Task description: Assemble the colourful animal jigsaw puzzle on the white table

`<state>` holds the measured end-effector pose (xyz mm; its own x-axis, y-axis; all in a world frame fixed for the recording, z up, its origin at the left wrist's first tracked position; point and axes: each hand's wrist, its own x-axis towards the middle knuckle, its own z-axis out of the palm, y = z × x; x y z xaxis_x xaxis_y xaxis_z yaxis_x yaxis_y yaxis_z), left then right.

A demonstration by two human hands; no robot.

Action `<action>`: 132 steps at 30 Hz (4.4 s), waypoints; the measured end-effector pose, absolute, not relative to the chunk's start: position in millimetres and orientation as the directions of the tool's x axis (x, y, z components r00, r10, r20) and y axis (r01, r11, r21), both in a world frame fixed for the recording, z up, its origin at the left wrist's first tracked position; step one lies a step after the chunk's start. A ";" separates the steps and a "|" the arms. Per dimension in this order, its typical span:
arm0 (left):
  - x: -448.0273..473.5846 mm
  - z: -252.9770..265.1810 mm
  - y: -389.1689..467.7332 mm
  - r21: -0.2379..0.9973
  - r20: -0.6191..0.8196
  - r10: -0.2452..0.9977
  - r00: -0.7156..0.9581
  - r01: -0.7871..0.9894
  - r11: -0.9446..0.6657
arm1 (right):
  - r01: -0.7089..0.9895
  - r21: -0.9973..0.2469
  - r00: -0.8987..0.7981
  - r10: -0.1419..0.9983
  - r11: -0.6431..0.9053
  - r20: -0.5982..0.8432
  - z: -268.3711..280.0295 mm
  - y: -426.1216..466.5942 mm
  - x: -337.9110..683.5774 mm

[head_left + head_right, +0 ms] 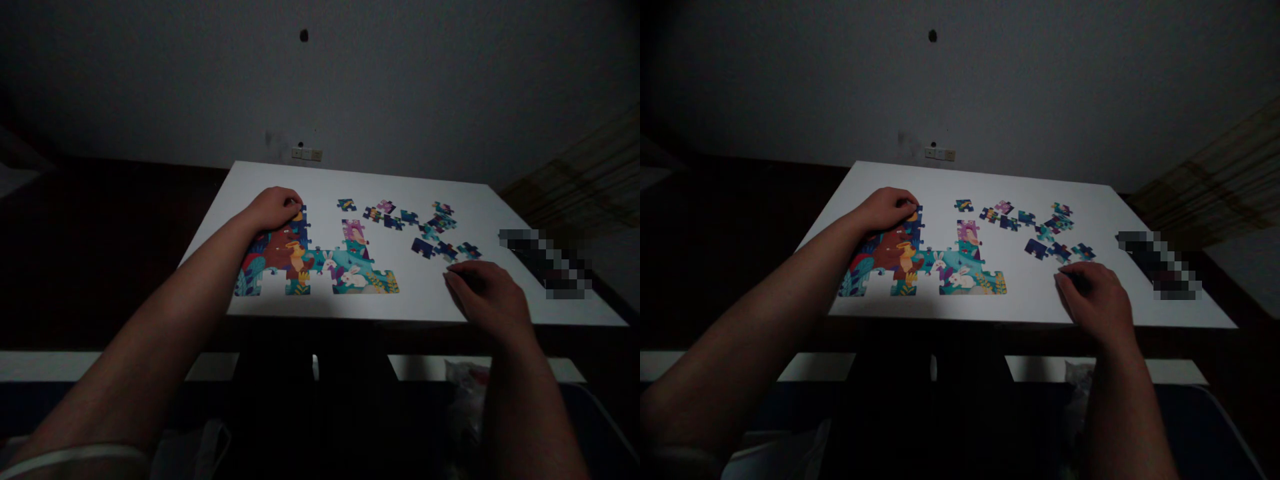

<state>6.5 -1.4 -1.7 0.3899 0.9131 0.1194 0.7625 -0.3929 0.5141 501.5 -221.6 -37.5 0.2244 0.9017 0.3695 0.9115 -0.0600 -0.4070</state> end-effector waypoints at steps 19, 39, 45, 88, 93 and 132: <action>6.7 1.0 -3.5 0.491 0.120 0.908 0.401 0.771 -0.406 | 0.916 -0.395 0.222 0.906 -0.067 0.361 -37.8 -222.0 504.6; 7.9 3.1 -6.8 0.474 0.119 0.896 0.427 0.769 -0.429 | 0.901 -0.425 0.264 0.893 -0.092 0.365 -37.7 -222.9 503.9; 8.0 2.3 -5.5 0.461 0.119 0.897 0.425 0.777 -0.429 | 0.897 -0.429 0.275 0.895 -0.108 0.351 -36.8 -223.6 504.5; 8.1 0.4 -2.6 0.477 0.117 0.905 0.410 0.776 -0.413 | 0.914 -0.396 0.247 0.891 -0.084 0.381 -41.2 -223.1 508.2; 8.2 0.3 -3.4 0.482 0.117 0.904 0.412 0.772 -0.414 | 0.909 -0.403 0.271 0.885 -0.105 0.380 -41.4 -223.7 508.6; 7.9 -1.7 -3.3 0.480 0.132 0.904 0.407 0.772 -0.417 | 0.909 -0.402 0.277 0.884 -0.112 0.378 -40.4 -224.9 507.4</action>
<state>7.9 -3.3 -1.7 0.4067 0.9040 0.1315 0.7720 -0.4171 0.4796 507.4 -224.9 -40.4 0.2765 0.8835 0.3780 0.9087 -0.1124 -0.4021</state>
